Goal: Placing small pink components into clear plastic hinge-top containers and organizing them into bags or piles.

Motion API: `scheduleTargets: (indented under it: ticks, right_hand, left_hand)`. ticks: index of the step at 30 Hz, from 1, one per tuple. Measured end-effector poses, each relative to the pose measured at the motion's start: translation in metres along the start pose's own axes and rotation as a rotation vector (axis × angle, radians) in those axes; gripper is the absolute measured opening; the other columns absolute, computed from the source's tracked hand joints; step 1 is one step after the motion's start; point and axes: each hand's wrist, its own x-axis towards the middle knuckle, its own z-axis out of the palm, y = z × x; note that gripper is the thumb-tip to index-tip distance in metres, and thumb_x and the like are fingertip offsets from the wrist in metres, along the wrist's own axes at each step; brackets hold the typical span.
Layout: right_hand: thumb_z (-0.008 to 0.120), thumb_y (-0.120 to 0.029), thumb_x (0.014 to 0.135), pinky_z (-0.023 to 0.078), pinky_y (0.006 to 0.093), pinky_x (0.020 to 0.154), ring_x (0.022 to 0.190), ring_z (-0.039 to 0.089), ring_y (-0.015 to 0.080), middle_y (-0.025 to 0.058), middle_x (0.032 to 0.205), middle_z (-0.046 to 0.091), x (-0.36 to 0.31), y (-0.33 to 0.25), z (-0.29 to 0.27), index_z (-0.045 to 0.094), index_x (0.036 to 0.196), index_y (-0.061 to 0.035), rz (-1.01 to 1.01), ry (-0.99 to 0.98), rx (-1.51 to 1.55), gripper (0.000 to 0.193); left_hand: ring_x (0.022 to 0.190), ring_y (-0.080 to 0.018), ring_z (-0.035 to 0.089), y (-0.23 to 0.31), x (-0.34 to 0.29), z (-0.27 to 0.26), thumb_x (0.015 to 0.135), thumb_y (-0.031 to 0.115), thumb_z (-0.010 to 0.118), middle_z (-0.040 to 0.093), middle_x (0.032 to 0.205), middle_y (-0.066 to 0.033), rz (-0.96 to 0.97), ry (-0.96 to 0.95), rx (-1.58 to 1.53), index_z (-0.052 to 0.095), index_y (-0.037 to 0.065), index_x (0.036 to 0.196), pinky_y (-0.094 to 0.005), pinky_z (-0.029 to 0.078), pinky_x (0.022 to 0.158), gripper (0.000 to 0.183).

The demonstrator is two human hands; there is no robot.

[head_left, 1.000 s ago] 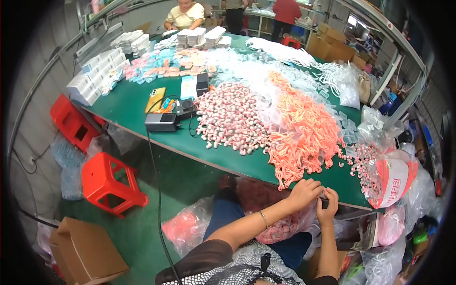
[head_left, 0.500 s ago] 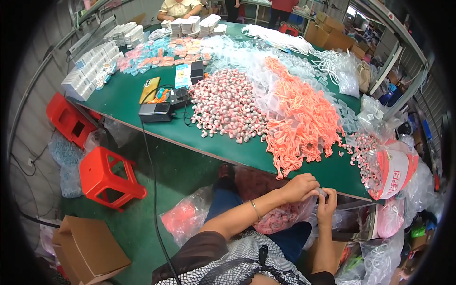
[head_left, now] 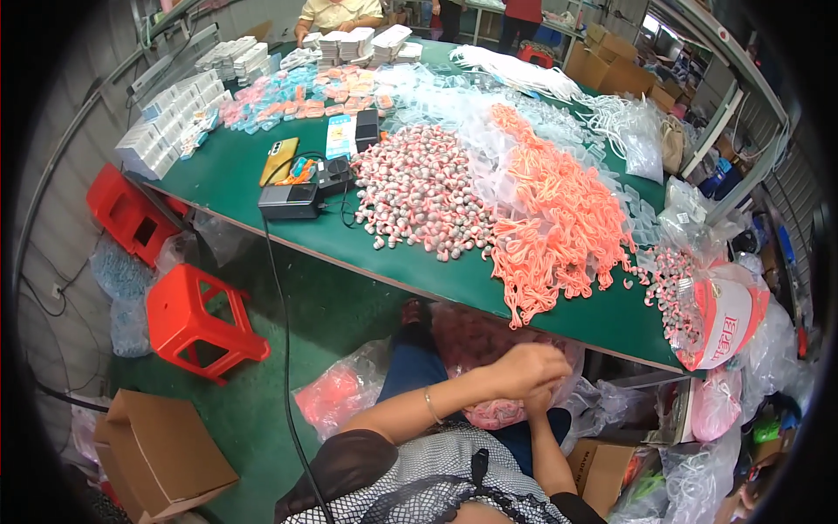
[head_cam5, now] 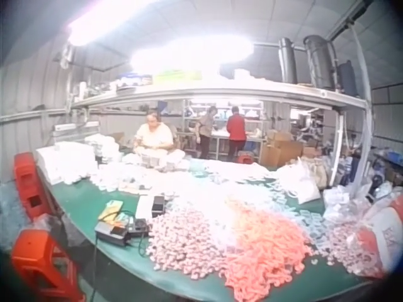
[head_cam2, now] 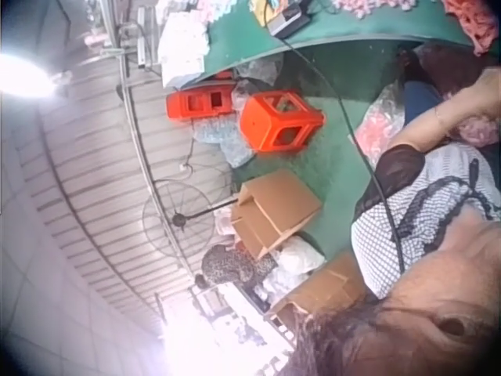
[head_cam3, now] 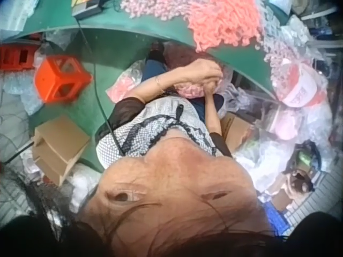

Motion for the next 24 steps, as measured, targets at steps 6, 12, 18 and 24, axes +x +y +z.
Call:
scheduleTargets:
  ticks: [6,12,18,24]
  right_hand:
    - [0.071,-0.022,0.079,0.049,0.048,0.085,0.095,0.06,0.0417,0.0241,0.104,0.061,-0.006,0.0,-0.008,0.06,0.104,0.0012,0.24,-0.207,-0.387,0.036]
    - [0.071,-0.01,0.082,0.052,0.0315,0.074,0.082,0.063,0.0205,0.0116,0.093,0.065,0.015,-0.068,-0.071,0.063,0.104,0.002,0.271,-0.339,0.189,0.026]
    - [0.067,-0.003,0.087,0.051,0.0245,0.07,0.076,0.063,0.0109,0.0034,0.082,0.067,0.102,-0.178,-0.222,0.068,0.092,0.001,0.314,-0.725,0.467,0.006]
    - [0.058,-0.007,0.094,0.043,0.0236,0.067,0.072,0.054,0.0088,0.0007,0.08,0.058,0.27,-0.147,-0.25,0.061,0.09,-0.0006,-0.054,0.017,0.131,0.008]
  left_hand:
    - [0.087,-0.0284,0.057,-0.052,0.011,-0.098,0.077,0.01,0.067,0.061,0.093,-0.0075,-0.245,0.485,0.609,0.065,0.009,0.095,-0.0406,0.045,0.073,0.018]
    - [0.095,-0.0261,0.054,-0.103,-0.005,-0.114,0.075,0.01,0.066,0.058,0.098,-0.0055,-0.411,0.418,0.816,0.066,0.01,0.092,-0.0401,0.044,0.077,0.017]
    - [0.091,-0.0239,0.055,-0.112,0.002,-0.111,0.076,0.009,0.06,0.058,0.092,-0.0046,-0.359,0.447,0.847,0.065,0.009,0.088,-0.0367,0.045,0.075,0.013]
    - [0.089,-0.024,0.057,-0.111,-0.003,-0.115,0.078,0.009,0.06,0.061,0.095,-0.0041,-0.437,0.396,0.81,0.066,0.01,0.091,-0.0379,0.045,0.076,0.014]
